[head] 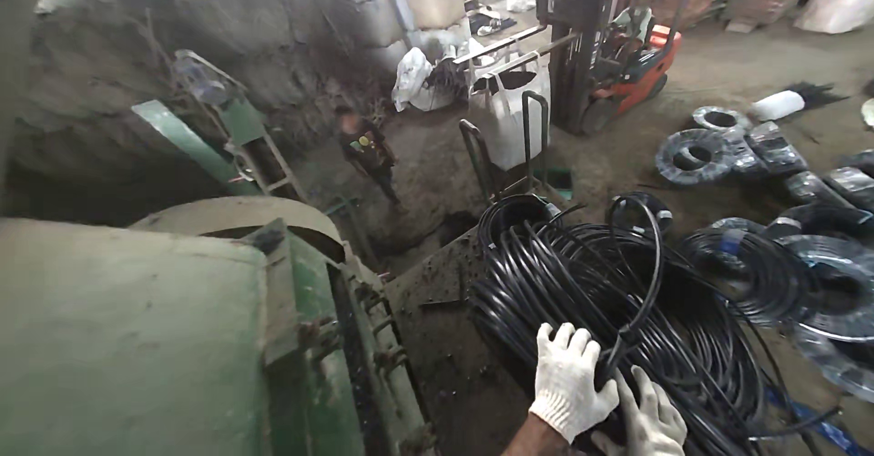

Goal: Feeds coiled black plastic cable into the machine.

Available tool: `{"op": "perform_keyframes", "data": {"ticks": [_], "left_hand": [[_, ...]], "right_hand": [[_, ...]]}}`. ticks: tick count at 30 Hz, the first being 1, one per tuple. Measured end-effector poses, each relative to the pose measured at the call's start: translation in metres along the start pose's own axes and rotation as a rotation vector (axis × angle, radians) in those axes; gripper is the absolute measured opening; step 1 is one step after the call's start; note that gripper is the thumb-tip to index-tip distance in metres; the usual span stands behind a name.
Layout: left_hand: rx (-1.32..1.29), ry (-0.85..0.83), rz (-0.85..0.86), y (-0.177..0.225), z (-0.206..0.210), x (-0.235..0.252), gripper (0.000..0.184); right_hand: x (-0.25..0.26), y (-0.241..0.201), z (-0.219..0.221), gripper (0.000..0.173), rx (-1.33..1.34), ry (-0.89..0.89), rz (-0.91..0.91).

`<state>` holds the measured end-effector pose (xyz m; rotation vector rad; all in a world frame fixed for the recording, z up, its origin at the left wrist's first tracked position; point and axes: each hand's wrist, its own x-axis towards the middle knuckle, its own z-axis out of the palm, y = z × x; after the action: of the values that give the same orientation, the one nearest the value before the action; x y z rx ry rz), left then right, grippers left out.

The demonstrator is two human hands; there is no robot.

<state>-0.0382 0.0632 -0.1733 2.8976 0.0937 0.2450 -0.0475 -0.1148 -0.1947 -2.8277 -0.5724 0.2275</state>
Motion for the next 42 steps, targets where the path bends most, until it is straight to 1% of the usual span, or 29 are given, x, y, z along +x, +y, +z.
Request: {"op": "perform_keyframes", "data": {"ticks": [6,26,32,42], "left_hand": [[0.003,-0.009,-0.007,0.0003,0.0003,0.0006,0.053],[0.02,0.014,-0.006,0.0001,0.0003,0.0,0.052],[0.006,-0.025,-0.015,0.0005,-0.0024,0.0007,0.054],[0.021,-0.011,-0.01,-0.0019,0.0003,0.0006,0.053]], "right_hand": [[0.0,0.0009,0.0011,0.112,-0.007,0.038,-0.016],[0.0003,0.0021,0.0029,0.109,0.007,0.014,-0.003],[0.0016,0.0013,0.0007,0.109,0.011,0.001,-0.005],[0.0018,0.0012,0.0056,0.111,-0.008,0.013,0.0]]}}
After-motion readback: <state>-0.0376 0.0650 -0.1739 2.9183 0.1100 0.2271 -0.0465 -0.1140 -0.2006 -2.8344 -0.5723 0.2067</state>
